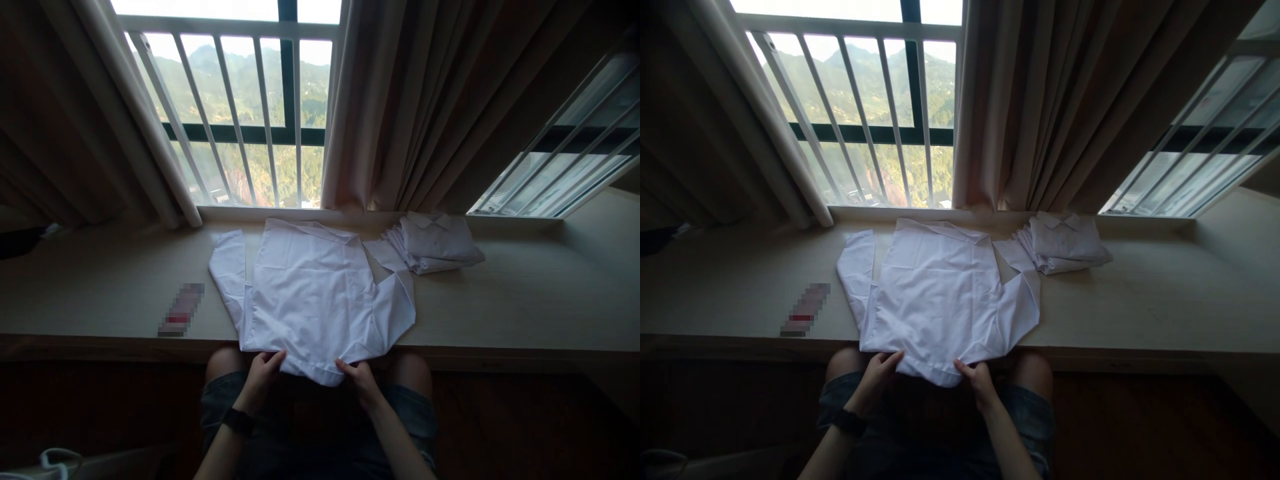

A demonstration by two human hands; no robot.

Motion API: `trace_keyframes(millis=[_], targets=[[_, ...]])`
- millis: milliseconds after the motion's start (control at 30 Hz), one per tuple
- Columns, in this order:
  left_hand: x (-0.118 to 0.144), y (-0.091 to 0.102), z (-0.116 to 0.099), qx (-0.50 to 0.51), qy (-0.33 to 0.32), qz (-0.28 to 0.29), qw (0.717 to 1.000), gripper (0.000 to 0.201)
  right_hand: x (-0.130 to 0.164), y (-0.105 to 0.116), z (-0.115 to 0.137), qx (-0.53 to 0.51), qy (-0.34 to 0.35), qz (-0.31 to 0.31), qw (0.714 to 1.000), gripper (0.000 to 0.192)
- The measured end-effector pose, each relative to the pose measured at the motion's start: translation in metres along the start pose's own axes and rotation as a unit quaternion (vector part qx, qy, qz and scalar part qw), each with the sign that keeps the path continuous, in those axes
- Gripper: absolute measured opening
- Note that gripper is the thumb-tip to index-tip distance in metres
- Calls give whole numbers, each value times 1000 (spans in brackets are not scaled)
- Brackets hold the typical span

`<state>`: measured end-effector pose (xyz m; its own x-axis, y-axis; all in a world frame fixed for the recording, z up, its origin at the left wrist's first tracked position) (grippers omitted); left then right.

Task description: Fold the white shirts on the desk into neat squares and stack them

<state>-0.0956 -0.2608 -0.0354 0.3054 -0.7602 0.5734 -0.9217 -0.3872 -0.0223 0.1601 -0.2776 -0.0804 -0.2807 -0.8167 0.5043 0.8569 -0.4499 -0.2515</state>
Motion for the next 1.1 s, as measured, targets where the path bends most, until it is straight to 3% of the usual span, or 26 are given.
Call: trace_keyframes(millis=[67,133,200,300,367,433,533,600,667,767,833,900,967,1100], targets=[[-10,0,11,-38,24,-41,998,31,-3,6,-1,55,46,-44,996,71],[-17,2,23,-58,50,-67,995,25,-5,11,-4,102,51,-70,991,65],[-20,3,33,-40,59,-49,996,26,-8,16,-7,127,16,-89,988,63],[-21,6,41,33,19,-2,999,45,-14,27,-5,110,-36,-128,985,66],[-23,8,45,53,-17,-4,998,57,-22,40,3,108,4,-212,971,68],[-27,10,50,40,-24,-26,999,58,-32,54,18,148,104,-334,925,69],[-36,12,55,23,8,-53,998,49,-51,70,50,255,271,-446,814,72],[-40,12,54,19,17,-63,998,43,-67,73,76,337,361,-445,747,73],[-42,14,52,-6,-14,-80,997,41,-85,72,104,428,418,-404,692,70],[-36,20,50,-119,-95,-157,976,37,-118,71,140,528,428,-353,643,68],[-23,23,54,-209,-141,-237,938,31,-140,74,157,550,398,-363,638,69],[-5,20,59,-265,-208,-272,901,23,-159,80,168,557,360,-372,649,71],[13,10,60,-277,-305,-242,878,16,-175,86,172,566,336,-349,667,71],[22,-31,36,-309,-477,-98,817,3,-193,95,175,527,314,-327,719,59]])
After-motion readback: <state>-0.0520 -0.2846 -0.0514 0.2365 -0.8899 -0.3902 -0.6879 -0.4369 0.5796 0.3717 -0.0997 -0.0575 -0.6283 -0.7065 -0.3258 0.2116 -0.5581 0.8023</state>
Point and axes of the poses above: each hand's wrist, its own x-axis away from the middle knuckle, its own y-axis out of the back of the hand, z = x × y, the point moved 1 cm from there along -x, towards the middle knuckle, and after that the axes turned 12 degrees about -z, right-handed, at the moved point
